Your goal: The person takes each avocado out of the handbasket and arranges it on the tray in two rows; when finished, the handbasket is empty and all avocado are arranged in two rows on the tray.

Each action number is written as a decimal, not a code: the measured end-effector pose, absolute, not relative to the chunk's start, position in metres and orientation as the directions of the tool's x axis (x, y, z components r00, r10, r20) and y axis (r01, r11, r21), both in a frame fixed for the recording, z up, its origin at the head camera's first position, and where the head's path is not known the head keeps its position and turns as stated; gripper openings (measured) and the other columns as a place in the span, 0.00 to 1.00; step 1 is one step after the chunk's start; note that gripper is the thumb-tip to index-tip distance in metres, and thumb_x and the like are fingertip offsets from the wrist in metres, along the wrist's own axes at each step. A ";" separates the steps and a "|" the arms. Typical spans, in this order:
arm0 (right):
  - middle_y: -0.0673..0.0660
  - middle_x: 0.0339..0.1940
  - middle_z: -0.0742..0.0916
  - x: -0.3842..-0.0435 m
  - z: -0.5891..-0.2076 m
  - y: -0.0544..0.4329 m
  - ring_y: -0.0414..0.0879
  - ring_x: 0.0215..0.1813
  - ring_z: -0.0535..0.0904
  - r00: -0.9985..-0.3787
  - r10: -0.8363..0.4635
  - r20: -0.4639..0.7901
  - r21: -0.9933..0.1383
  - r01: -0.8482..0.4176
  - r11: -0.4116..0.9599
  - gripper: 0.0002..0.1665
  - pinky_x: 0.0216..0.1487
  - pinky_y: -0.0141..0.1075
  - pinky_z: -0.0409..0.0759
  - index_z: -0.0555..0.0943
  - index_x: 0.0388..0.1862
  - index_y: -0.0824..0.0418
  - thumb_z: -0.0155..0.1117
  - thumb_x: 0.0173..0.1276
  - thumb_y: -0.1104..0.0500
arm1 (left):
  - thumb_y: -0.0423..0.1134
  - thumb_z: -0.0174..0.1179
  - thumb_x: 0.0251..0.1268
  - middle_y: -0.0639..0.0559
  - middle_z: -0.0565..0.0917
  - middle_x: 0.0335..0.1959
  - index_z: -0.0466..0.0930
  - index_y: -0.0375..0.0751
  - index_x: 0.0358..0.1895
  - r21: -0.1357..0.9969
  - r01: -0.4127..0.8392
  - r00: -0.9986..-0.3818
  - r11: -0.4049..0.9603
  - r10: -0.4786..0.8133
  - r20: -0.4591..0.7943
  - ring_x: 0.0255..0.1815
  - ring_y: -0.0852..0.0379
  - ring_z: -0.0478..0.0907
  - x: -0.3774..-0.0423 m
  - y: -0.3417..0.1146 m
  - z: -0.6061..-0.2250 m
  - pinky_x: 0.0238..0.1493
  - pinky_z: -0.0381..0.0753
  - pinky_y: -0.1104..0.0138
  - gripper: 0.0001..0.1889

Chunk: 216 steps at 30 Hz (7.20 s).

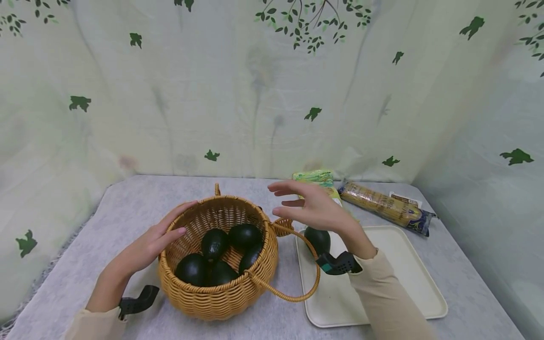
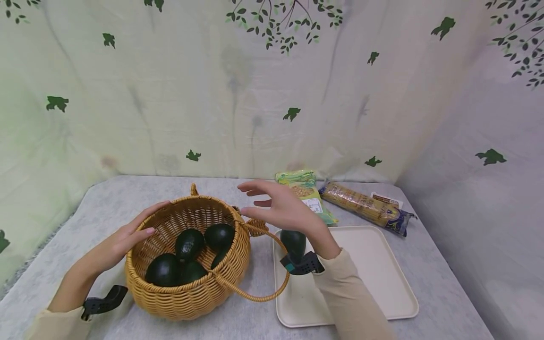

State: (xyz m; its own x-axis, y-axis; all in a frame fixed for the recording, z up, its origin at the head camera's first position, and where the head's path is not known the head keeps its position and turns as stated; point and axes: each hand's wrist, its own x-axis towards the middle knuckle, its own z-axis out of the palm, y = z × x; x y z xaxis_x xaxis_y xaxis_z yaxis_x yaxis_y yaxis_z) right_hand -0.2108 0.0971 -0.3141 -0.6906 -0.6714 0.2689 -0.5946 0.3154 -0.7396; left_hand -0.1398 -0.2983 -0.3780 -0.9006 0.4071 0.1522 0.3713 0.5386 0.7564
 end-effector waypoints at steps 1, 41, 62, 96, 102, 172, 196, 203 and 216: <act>0.52 0.67 0.82 -0.211 -0.314 0.095 0.48 0.67 0.80 -0.686 -0.677 0.268 -0.739 -0.597 0.312 0.30 0.63 0.41 0.80 0.76 0.72 0.52 0.69 0.72 0.55 | 0.41 0.44 0.83 0.42 0.57 0.82 0.49 0.61 0.84 0.758 0.369 -0.901 0.538 0.407 0.150 0.76 0.30 0.58 -0.140 -0.299 -0.378 0.58 0.72 0.29 0.31; 0.49 0.68 0.82 -0.223 -0.303 0.010 0.41 0.66 0.79 -0.469 -0.881 0.058 -0.693 -0.655 0.303 0.31 0.63 0.34 0.78 0.75 0.73 0.52 0.68 0.73 0.49 | 0.40 0.43 0.84 0.42 0.57 0.81 0.49 0.60 0.84 0.770 0.368 -0.899 0.521 0.412 0.150 0.77 0.29 0.58 -0.140 -0.300 -0.379 0.58 0.71 0.29 0.31; 0.53 0.70 0.81 -0.224 -0.302 -0.025 0.49 0.67 0.78 -0.387 -0.919 -0.076 -0.617 -0.706 0.348 0.33 0.66 0.36 0.76 0.75 0.74 0.57 0.67 0.73 0.48 | 0.39 0.40 0.85 0.44 0.55 0.83 0.48 0.61 0.84 0.776 0.364 -0.896 0.516 0.423 0.139 0.79 0.32 0.56 -0.139 -0.299 -0.377 0.65 0.62 0.28 0.31; 0.50 0.74 0.78 -0.230 -0.333 -0.060 0.43 0.72 0.75 -0.367 -0.904 -0.219 -0.538 -0.728 0.426 0.39 0.70 0.34 0.72 0.70 0.78 0.56 0.70 0.72 0.49 | 0.39 0.41 0.84 0.47 0.54 0.84 0.49 0.63 0.84 0.770 0.368 -0.897 0.521 0.417 0.147 0.79 0.31 0.53 -0.138 -0.300 -0.378 0.66 0.58 0.26 0.31; 0.49 0.74 0.77 -0.228 -0.333 -0.060 0.41 0.73 0.72 -0.392 -0.879 -0.270 -0.473 -0.741 0.476 0.39 0.71 0.32 0.70 0.69 0.78 0.53 0.69 0.72 0.47 | 0.39 0.41 0.84 0.47 0.54 0.83 0.49 0.63 0.84 0.770 0.372 -0.896 0.518 0.417 0.152 0.78 0.32 0.55 -0.139 -0.300 -0.378 0.66 0.60 0.29 0.31; 0.49 0.77 0.74 -0.223 -0.339 -0.059 0.40 0.76 0.67 -0.322 -0.885 -0.337 -0.549 -0.696 0.463 0.48 0.73 0.32 0.66 0.68 0.79 0.52 0.79 0.63 0.49 | 0.41 0.41 0.85 0.42 0.55 0.82 0.49 0.59 0.84 0.769 0.367 -0.899 0.524 0.413 0.148 0.78 0.30 0.56 -0.139 -0.299 -0.378 0.62 0.67 0.28 0.30; 0.45 0.73 0.77 -0.222 -0.338 -0.058 0.39 0.71 0.70 -0.322 -0.867 -0.380 -0.547 -0.678 0.492 0.48 0.69 0.32 0.69 0.73 0.75 0.49 0.83 0.56 0.49 | 0.41 0.41 0.85 0.41 0.56 0.82 0.49 0.59 0.84 0.765 0.360 -0.902 0.534 0.407 0.140 0.77 0.31 0.58 -0.138 -0.298 -0.377 0.62 0.69 0.30 0.30; 0.45 0.71 0.78 -0.220 -0.337 -0.058 0.38 0.70 0.72 -0.322 -0.877 -0.356 -0.528 -0.706 0.473 0.47 0.69 0.31 0.69 0.75 0.74 0.49 0.84 0.55 0.48 | 0.41 0.41 0.85 0.41 0.56 0.82 0.50 0.58 0.84 0.764 0.365 -0.901 0.532 0.407 0.147 0.77 0.31 0.58 -0.138 -0.299 -0.377 0.62 0.68 0.29 0.29; 0.44 0.69 0.80 -0.219 -0.334 -0.056 0.35 0.65 0.75 -0.315 -0.893 -0.321 -0.519 -0.731 0.444 0.45 0.64 0.29 0.72 0.76 0.73 0.50 0.82 0.57 0.47 | 0.41 0.41 0.85 0.40 0.55 0.82 0.49 0.60 0.84 0.789 0.341 -0.905 0.511 0.407 0.127 0.77 0.29 0.57 -0.138 -0.299 -0.379 0.58 0.74 0.33 0.30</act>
State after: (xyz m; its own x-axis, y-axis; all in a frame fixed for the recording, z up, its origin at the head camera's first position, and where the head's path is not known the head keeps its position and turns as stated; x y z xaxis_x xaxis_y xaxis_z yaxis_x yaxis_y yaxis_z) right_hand -0.2191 -0.0556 -0.3340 -0.3147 -0.8933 -0.3208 -0.7309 0.4437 -0.5185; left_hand -0.1375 -0.2993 -0.3792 -0.9046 0.4070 0.1267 0.3406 0.5114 0.7890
